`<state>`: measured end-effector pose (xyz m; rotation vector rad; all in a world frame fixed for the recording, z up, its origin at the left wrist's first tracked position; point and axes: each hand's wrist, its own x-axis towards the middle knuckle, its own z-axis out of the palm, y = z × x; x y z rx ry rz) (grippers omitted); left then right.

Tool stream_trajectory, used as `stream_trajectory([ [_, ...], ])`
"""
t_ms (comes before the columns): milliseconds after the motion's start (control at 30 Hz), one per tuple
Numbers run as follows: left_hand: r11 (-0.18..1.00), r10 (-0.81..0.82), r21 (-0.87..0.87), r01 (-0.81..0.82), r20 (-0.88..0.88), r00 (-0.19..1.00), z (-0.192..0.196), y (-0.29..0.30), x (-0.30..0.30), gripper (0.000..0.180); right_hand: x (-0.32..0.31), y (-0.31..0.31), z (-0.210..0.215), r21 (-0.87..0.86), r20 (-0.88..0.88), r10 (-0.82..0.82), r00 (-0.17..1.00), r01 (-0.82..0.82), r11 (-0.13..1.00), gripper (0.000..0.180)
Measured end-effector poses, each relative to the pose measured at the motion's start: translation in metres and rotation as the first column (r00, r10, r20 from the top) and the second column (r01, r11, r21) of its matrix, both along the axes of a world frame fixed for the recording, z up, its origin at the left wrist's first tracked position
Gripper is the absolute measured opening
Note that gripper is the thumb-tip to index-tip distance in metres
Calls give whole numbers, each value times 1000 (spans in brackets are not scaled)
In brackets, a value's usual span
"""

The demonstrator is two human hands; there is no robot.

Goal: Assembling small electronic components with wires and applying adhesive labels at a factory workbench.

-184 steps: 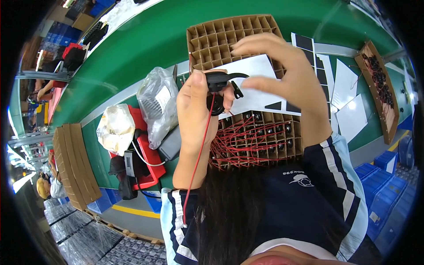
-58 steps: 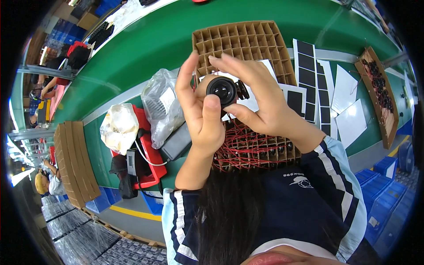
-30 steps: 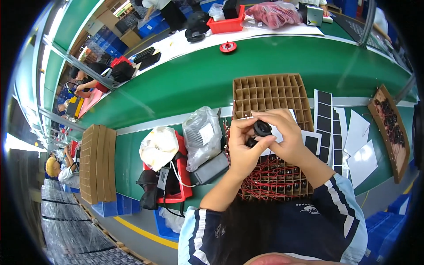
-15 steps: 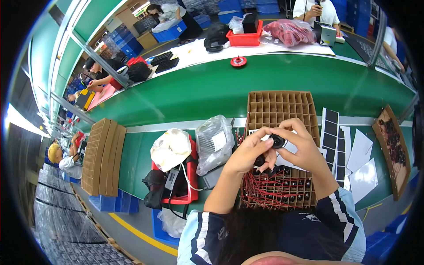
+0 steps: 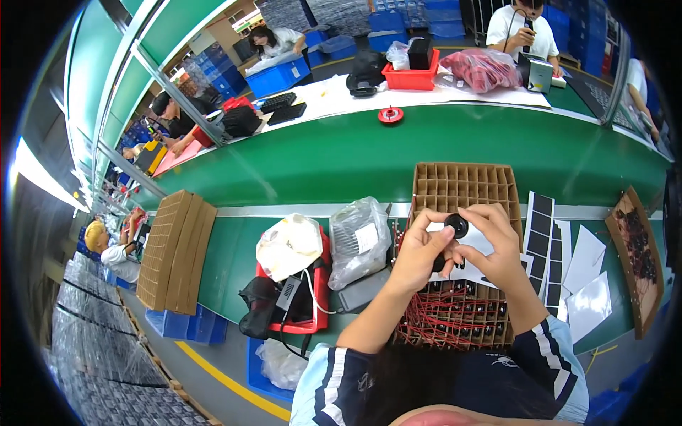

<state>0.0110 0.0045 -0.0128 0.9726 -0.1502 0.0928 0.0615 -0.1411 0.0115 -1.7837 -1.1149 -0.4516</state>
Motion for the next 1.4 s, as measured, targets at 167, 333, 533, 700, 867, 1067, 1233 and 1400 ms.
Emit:
stream_trajectory([
  [167,1000,24,-1,-24,35,999,2,-3,-2,18,1,4,-3,92,-74,-23,997,29,995,41],
  [333,999,32,22,-32,27,999,0,-1,1,17,5,3,-5,55,32,-11,999,9,998,41],
  [533,997,-70,-50,66,-98,993,10,5,-3,22,5,-1,-3,11,22,83,996,-84,996,41],
  [700,970,-195,-174,172,-127,972,5,0,0,17,-1,-7,0,-20,-82,131,988,-133,991,42],
  [867,976,-108,-199,87,-99,989,-2,3,4,17,-3,3,1,-11,-81,118,990,-119,993,47],
  [1067,995,88,-42,-92,-99,991,7,-9,1,19,-2,9,-9,56,-65,79,995,-75,996,43],
  [1233,1000,-26,-17,24,-95,995,-1,-3,4,20,5,6,-14,38,-42,122,992,-121,992,42],
  [1400,994,-97,-57,91,-103,990,2,-3,3,21,4,5,-14,13,-61,169,984,-169,986,43],
])
